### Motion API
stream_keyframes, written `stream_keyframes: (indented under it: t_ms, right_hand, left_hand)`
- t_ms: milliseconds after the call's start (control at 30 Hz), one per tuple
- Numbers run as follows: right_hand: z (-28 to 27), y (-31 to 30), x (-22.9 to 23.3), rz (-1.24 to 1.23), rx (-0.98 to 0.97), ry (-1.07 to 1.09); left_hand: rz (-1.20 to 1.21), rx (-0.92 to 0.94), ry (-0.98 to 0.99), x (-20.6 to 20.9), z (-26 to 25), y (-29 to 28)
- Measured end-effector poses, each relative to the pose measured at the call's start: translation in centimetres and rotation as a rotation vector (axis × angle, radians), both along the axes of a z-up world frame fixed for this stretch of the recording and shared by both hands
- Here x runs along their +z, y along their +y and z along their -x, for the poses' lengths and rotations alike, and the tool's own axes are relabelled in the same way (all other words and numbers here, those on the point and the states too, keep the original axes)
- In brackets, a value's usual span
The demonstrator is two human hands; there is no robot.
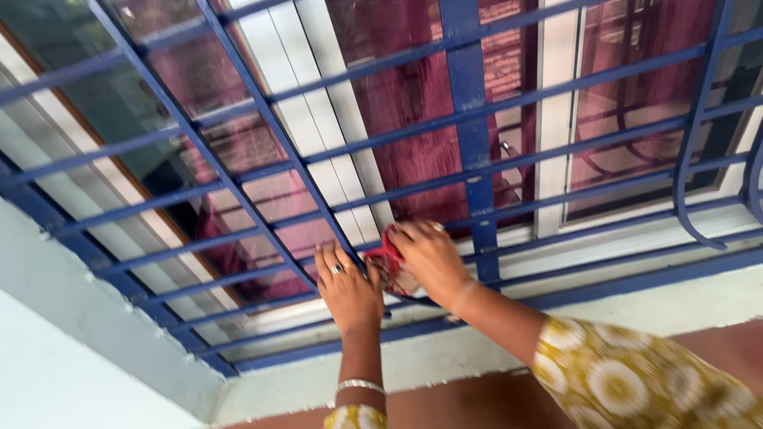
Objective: The person wipes a blue metal window grille with a red cloth, moving systematically across the horizontal and vertical bars. The person uses both hands to hold the cloth and wipe the grille surface.
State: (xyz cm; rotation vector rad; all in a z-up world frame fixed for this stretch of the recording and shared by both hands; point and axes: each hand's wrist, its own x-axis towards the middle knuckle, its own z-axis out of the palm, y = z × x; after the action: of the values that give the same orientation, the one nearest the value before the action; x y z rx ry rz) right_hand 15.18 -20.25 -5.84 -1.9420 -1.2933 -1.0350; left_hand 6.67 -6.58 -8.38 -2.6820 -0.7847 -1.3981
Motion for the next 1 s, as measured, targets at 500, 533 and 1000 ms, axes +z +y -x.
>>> stream_keyframes:
  t_ms: [500, 533, 1000]
  right_hand:
    - [-2.5, -2.8, 1.5, 0.163, -0.064, -0.196]
    - [-3.0, -3.5, 1.9, 0.141, -0.094, -0.223]
    - [-5.3, -9.0, 0.8, 0.138, 0.175, -0.313]
  left_hand:
    - [0.165, -0.073, -0.206, 1.3, 0.1, -2.4]
    - [0.231, -0.087, -0.288, 1.4, 0.0, -3.6]
    - [0.183, -0.093, -0.062, 1.7, -3.4, -11.3]
